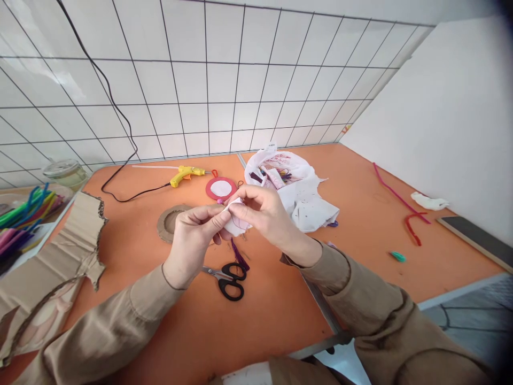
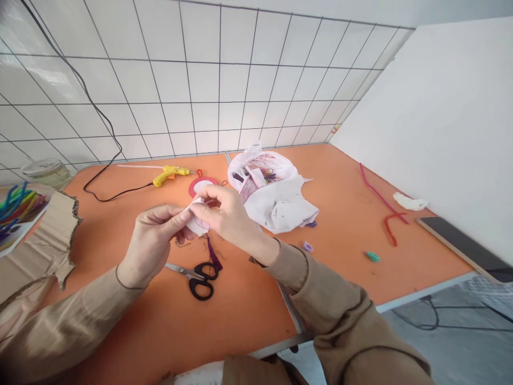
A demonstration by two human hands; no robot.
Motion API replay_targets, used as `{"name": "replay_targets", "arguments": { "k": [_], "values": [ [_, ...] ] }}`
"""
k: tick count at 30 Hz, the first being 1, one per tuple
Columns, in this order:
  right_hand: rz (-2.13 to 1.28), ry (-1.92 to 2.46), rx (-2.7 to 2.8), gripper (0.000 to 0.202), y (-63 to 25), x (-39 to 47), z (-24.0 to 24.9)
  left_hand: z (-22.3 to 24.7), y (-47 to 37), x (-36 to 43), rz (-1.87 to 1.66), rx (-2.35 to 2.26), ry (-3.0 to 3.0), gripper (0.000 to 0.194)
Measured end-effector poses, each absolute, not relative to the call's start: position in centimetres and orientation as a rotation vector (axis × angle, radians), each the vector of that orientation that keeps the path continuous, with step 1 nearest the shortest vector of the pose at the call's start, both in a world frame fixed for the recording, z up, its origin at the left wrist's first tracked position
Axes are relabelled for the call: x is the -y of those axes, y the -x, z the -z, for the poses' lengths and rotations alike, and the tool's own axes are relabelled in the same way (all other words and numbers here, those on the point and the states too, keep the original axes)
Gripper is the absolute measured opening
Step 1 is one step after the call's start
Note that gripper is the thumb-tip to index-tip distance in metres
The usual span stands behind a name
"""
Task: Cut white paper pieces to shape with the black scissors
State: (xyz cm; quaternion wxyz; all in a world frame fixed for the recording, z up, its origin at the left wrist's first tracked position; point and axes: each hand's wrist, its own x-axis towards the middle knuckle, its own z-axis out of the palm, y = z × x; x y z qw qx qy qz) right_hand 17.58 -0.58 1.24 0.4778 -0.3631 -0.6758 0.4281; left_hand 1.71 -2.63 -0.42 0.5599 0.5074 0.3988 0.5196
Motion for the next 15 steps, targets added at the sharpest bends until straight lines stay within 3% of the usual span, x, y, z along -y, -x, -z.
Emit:
{"name": "replay_targets", "arguments": {
  "k": [9, 15],
  "values": [
    [-1.002, 0.904, 1.756, 0.015, -18.1, 0.3, -0.8, -0.9, -0.9, 2.2, -1.119, -1.225, -1.612, 0.022],
    [-0.993, 0.914, 1.799, 0.016, -17.9, 0.7, -0.9, -1.0, -0.8, 1.9, -1.095, -1.161, -1.644, 0.020]
  ]
}}
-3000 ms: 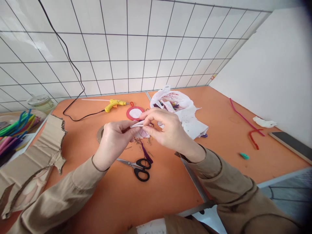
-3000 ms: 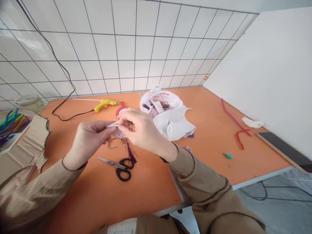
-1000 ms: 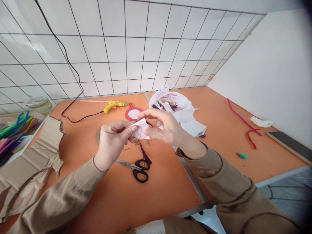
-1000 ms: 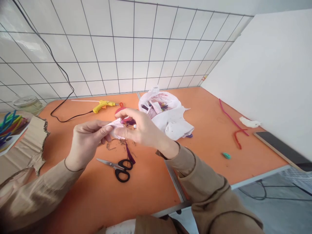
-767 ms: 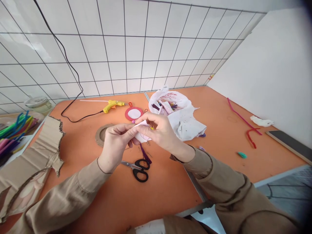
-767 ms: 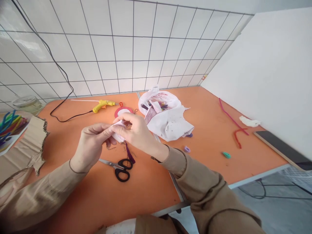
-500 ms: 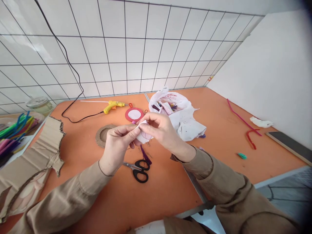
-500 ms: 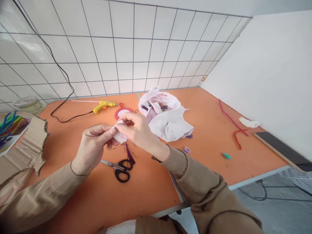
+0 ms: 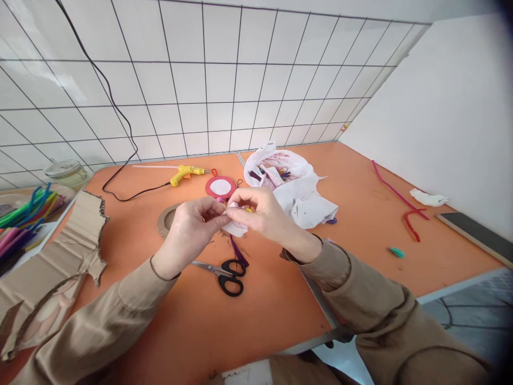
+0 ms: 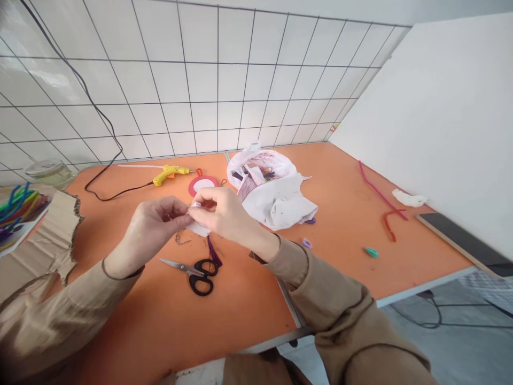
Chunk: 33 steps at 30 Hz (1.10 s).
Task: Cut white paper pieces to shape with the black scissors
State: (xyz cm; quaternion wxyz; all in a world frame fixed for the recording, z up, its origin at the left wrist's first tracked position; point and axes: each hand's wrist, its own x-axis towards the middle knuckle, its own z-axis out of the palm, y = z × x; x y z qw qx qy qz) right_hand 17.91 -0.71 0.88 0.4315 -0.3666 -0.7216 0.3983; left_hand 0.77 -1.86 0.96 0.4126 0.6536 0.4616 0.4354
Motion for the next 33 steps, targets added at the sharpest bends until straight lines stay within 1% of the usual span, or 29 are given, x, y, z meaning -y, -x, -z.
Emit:
{"name": "replay_targets", "arguments": {
  "k": [8, 12, 15, 19, 23, 28, 31, 33],
  "values": [
    [-0.856, 0.998, 1.863, 0.026, -18.1, 0.2, -1.0, 0.0, -0.9, 1.4, -1.192, -1.024, -1.225, 0.024],
    [-0.924, 0.944, 1.829, 0.028, -18.0, 0.0, -0.9, 0.4, -1.4, 1.5, -1.259, -0.970, -1.152, 0.029],
    [-0.952, 0.944, 1.851, 0.025, -18.0, -0.1, -0.8, 0.6, -1.7, 1.6, -1.293, -0.934, -1.112, 0.033],
    [-0.972, 1.019, 1.872, 0.021, -18.0, -0.2, -0.6, 0.7, -1.6, 1.4, -1.199, -0.845, -1.084, 0.037],
    [-1.077, 1.029, 1.872, 0.024, -17.9, -0.2, -0.3, 0.9, -1.0, 0.7, -1.062, -0.807, -1.117, 0.040],
    [-1.159, 0.960, 1.786, 0.024, -18.2, -1.1, 0.1, 0.6, -0.2, -0.4, -1.013, -0.779, -1.138, 0.033],
    [-1.101, 0.972, 1.765, 0.023, -18.8, -1.4, -0.3, -0.1, 0.3, -0.7, -1.147, -0.787, -1.131, 0.025],
    [-1.064, 1.043, 1.941, 0.019, -18.9, -0.8, -0.7, -0.6, 0.7, -0.8, -1.271, -0.827, -1.108, 0.022]
  ]
}}
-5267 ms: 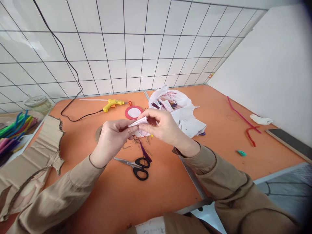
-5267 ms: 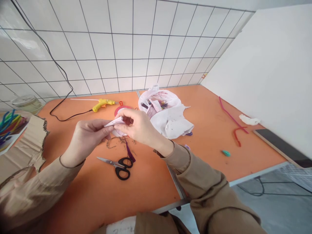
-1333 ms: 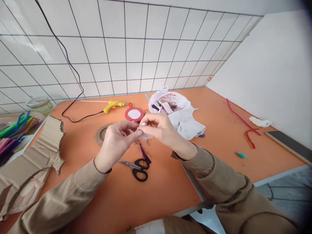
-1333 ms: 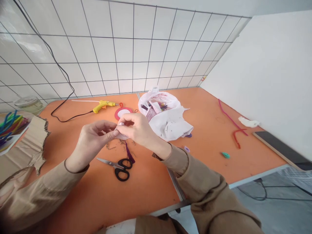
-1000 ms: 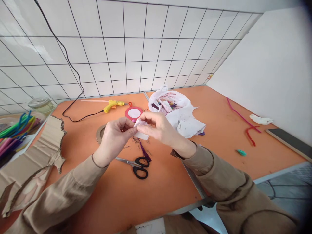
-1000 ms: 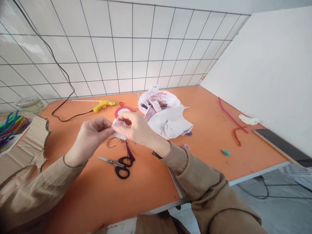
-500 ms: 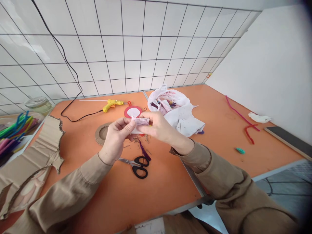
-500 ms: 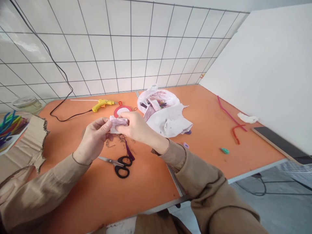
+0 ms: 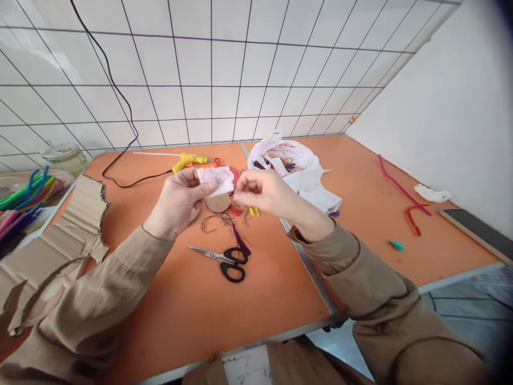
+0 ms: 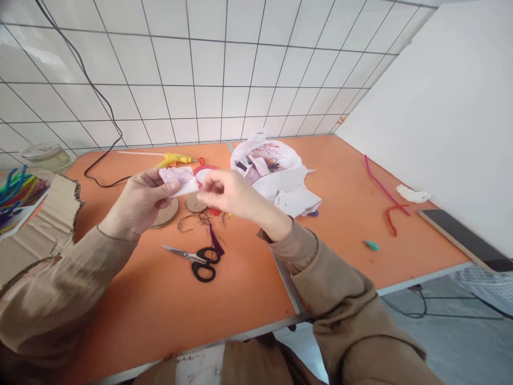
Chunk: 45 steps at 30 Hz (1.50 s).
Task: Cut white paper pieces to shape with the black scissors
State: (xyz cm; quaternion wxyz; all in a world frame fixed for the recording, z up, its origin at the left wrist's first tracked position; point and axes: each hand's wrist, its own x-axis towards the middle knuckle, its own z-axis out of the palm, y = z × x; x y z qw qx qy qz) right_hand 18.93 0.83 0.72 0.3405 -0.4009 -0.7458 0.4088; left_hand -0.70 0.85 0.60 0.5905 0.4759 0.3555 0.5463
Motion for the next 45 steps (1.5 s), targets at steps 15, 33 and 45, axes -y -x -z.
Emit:
{"name": "replay_targets", "arguments": {
  "k": [15, 33, 45],
  "values": [
    [-0.249, 0.851, 3.089, 0.018, -16.0, 5.6, 3.0, -1.1, 1.2, -1.2, -1.373, -0.985, -0.833, 0.022],
    [-1.142, 1.164, 2.375, 0.038, -22.0, -0.8, -3.5, -2.1, 1.7, -1.1, -1.442, -0.898, -0.838, 0.023],
    [-1.557, 0.856, 1.825, 0.037, -22.3, -3.4, -0.8, -2.4, 2.2, -1.6, -1.535, -0.773, -0.700, 0.016]
  ]
}}
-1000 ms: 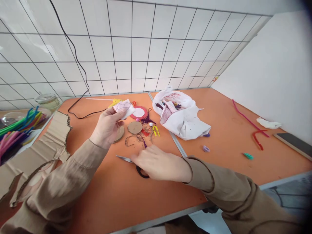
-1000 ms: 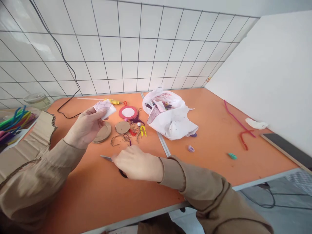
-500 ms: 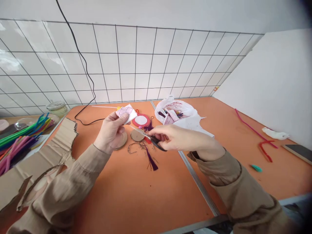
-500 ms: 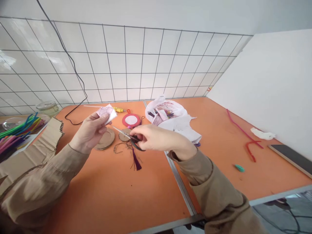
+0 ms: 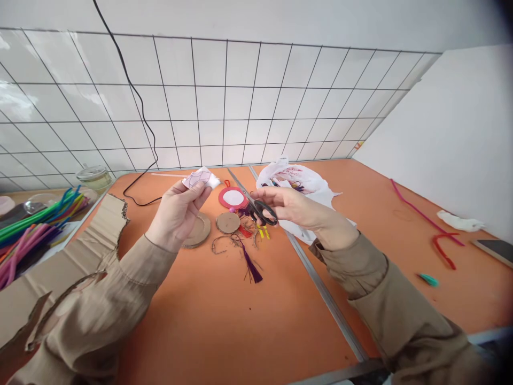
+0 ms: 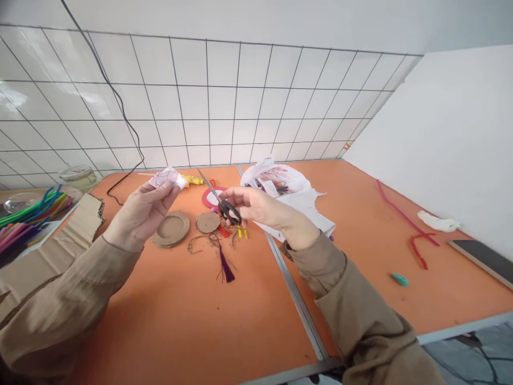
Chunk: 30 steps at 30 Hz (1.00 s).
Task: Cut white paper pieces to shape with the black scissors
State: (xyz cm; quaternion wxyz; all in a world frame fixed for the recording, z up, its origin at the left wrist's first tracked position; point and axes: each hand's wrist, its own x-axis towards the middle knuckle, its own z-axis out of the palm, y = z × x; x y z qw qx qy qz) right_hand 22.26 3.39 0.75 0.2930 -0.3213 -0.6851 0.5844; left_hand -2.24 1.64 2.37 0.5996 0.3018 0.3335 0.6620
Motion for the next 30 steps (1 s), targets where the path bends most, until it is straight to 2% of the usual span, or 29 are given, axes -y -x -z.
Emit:
{"name": "replay_targets", "arguments": {
  "k": [5, 11, 19, 30],
  "values": [
    [-1.587, 0.563, 1.649, 0.038, -21.2, -3.2, 0.0, -2.1, 1.9, -1.5, -1.494, -0.773, -0.670, 0.015],
    [-1.597, 0.516, 1.771, 0.052, -20.2, -3.5, 1.4, -2.3, 1.5, -0.9, -1.331, -0.706, -0.807, 0.010],
    [-1.689, 0.391, 1.922, 0.036, -19.2, -3.6, 2.2, -1.8, 0.6, -0.8, -1.186, -0.683, -0.891, 0.016],
    [-1.817, 0.439, 1.805, 0.051, -18.9, -2.7, 2.9, -1.2, 0.1, -0.3, -1.226, -0.682, -0.865, 0.012]
  ]
}}
